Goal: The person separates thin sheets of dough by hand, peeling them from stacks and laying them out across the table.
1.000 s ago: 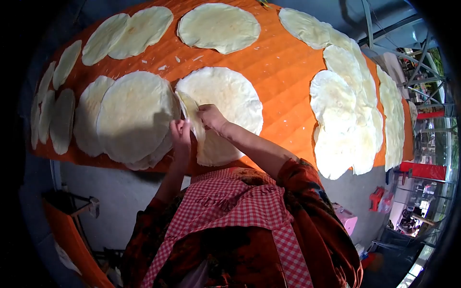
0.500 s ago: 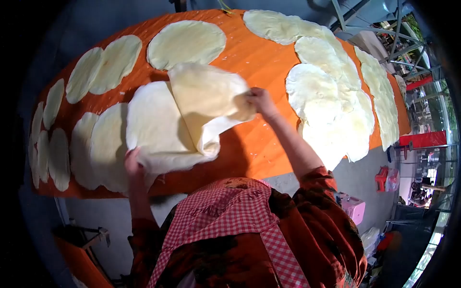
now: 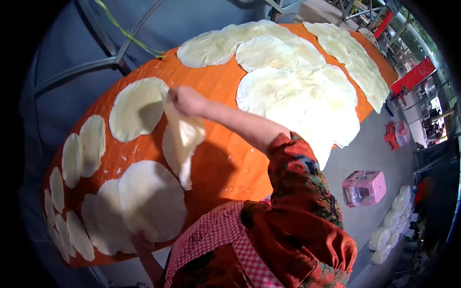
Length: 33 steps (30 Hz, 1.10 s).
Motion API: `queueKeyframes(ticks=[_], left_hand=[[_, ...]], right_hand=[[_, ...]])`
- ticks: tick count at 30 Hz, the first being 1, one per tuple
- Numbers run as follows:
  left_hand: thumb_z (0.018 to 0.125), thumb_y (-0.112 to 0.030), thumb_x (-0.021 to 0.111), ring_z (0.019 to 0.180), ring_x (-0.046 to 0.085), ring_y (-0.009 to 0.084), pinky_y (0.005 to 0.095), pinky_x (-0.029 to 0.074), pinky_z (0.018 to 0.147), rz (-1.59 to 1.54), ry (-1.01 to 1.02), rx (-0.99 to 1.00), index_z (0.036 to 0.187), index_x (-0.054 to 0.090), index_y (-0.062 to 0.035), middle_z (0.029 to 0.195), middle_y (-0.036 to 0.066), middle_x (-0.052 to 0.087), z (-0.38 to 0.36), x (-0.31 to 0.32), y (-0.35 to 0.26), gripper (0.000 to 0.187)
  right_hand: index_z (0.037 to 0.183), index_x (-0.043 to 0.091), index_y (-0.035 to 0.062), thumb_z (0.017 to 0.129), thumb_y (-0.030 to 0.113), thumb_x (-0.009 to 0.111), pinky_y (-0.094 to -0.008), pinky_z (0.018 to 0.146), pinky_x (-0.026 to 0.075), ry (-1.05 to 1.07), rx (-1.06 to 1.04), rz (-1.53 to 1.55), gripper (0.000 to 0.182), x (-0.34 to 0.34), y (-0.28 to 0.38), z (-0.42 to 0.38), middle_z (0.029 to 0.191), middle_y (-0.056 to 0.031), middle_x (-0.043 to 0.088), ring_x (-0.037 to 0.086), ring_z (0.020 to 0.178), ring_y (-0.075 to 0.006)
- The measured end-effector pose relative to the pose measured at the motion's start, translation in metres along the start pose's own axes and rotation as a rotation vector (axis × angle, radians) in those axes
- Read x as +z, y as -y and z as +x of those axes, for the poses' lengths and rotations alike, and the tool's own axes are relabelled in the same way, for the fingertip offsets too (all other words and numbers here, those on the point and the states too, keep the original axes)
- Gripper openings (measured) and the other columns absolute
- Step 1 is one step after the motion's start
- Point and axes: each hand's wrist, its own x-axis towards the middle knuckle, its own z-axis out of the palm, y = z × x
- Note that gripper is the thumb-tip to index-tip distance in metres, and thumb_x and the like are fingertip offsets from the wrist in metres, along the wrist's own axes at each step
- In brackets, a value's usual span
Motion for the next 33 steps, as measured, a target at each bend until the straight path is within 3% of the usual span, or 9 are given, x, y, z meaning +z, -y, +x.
queueKeyframes(ticks=[9, 14, 16, 20, 21, 24, 26, 28, 33], left_hand=[[0.073, 0.001, 0.052, 0.111, 0.047, 0.0343, 0.0480, 0.046, 0.088, -0.227, -0.313, -0.051, 0.131, 0.038, -0.0019, 0.124, 0.016, 0.045, -0.016, 0.022, 0.035, 0.060], [0.075, 0.000, 0.052, 0.106, 0.049, 0.0329, 0.0453, 0.046, 0.087, -0.216, -0.295, -0.011, 0.123, 0.043, -0.0006, 0.118, 0.016, 0.048, -0.042, 0.052, 0.020, 0.049], [0.075, -0.003, 0.053, 0.105, 0.050, 0.0314, 0.0442, 0.046, 0.087, -0.219, -0.234, 0.016, 0.118, 0.047, -0.0004, 0.115, 0.015, 0.050, -0.040, 0.044, 0.025, 0.043], [0.077, -0.012, 0.054, 0.099, 0.053, 0.0275, 0.0430, 0.046, 0.086, -0.432, -0.176, 0.046, 0.110, 0.052, -0.0017, 0.111, 0.012, 0.052, -0.042, 0.048, 0.017, 0.035], [0.077, -0.014, 0.054, 0.097, 0.053, 0.0263, 0.0429, 0.046, 0.085, -0.470, -0.181, 0.045, 0.108, 0.053, -0.0022, 0.109, 0.010, 0.052, -0.045, 0.058, 0.008, 0.033], [0.080, -0.014, 0.052, 0.086, 0.056, 0.0250, 0.0436, 0.048, 0.078, -0.425, -0.098, 0.122, 0.095, 0.056, -0.0018, 0.089, 0.007, 0.056, -0.037, 0.070, -0.003, 0.020], [0.081, -0.014, 0.053, 0.077, 0.057, 0.0212, 0.0390, 0.047, 0.067, 0.703, -0.029, 0.868, 0.097, 0.058, -0.0039, 0.083, 0.003, 0.059, -0.025, 0.055, 0.002, 0.019], [0.082, -0.012, 0.060, 0.081, 0.058, 0.0159, 0.0287, 0.047, 0.063, -0.153, 0.129, 0.001, 0.102, 0.058, -0.0050, 0.092, 0.003, 0.061, -0.062, 0.121, -0.083, 0.021], [0.089, -0.016, 0.055, 0.108, 0.052, 0.0198, 0.0373, 0.047, 0.084, -0.262, -0.033, 0.093, 0.122, 0.047, -0.0096, 0.111, 0.006, 0.055, -0.056, 0.147, -0.079, 0.035]], right_hand=[[0.102, 0.056, 0.0003, 0.085, 0.003, 0.053, -0.0266, 0.047, 0.044, -0.322, 0.218, 0.216, 0.017, -0.195, -0.178, 0.069, 0.072, -0.0040, 0.055, 0.053, 0.057, -0.0118], [0.106, 0.057, -0.0017, 0.080, 0.011, 0.053, -0.0411, 0.080, 0.048, -0.859, 0.577, -0.429, 0.030, -0.203, -0.355, -0.013, 0.095, -0.0244, 0.063, 0.062, 0.093, -0.0357], [0.110, 0.056, 0.0023, 0.080, 0.012, 0.051, -0.0437, 0.080, 0.048, -0.837, 0.827, -0.457, 0.032, -0.176, -0.327, -0.045, 0.096, -0.0237, 0.063, 0.061, 0.092, -0.0381], [0.104, 0.062, 0.0082, 0.078, 0.007, 0.055, -0.0406, 0.073, 0.050, -0.702, 0.507, -0.179, 0.027, -0.058, -0.279, -0.074, 0.088, -0.0172, 0.065, 0.063, 0.084, -0.0334], [0.103, 0.060, 0.0034, 0.074, -0.003, 0.057, -0.0331, 0.070, 0.051, -0.589, 0.441, -0.076, 0.030, -0.019, -0.226, -0.084, 0.081, -0.0082, 0.064, 0.063, 0.077, -0.0207], [0.112, 0.056, 0.0001, 0.086, 0.015, 0.063, -0.0311, 0.080, 0.048, 0.206, 0.357, 0.576, 0.030, 0.094, -0.106, -0.116, 0.104, -0.0106, 0.063, 0.060, 0.095, -0.0184], [0.130, 0.043, -0.0008, 0.083, 0.031, 0.068, -0.0360, 0.097, 0.041, 0.560, 0.222, 0.466, 0.062, 0.150, -0.001, -0.142, 0.124, -0.0153, 0.053, 0.050, 0.115, -0.0256], [0.139, 0.029, 0.0013, 0.079, 0.041, 0.069, -0.0358, 0.100, 0.039, 0.684, -0.021, 0.283, 0.083, 0.189, 0.079, -0.163, 0.135, -0.0239, 0.041, 0.044, 0.123, -0.0323], [0.125, 0.047, -0.0004, 0.084, 0.024, 0.062, -0.0411, 0.076, 0.051, 0.429, -0.017, 0.179, 0.050, 0.255, 0.132, -0.178, 0.093, -0.0259, 0.061, 0.063, 0.086, -0.0372]])
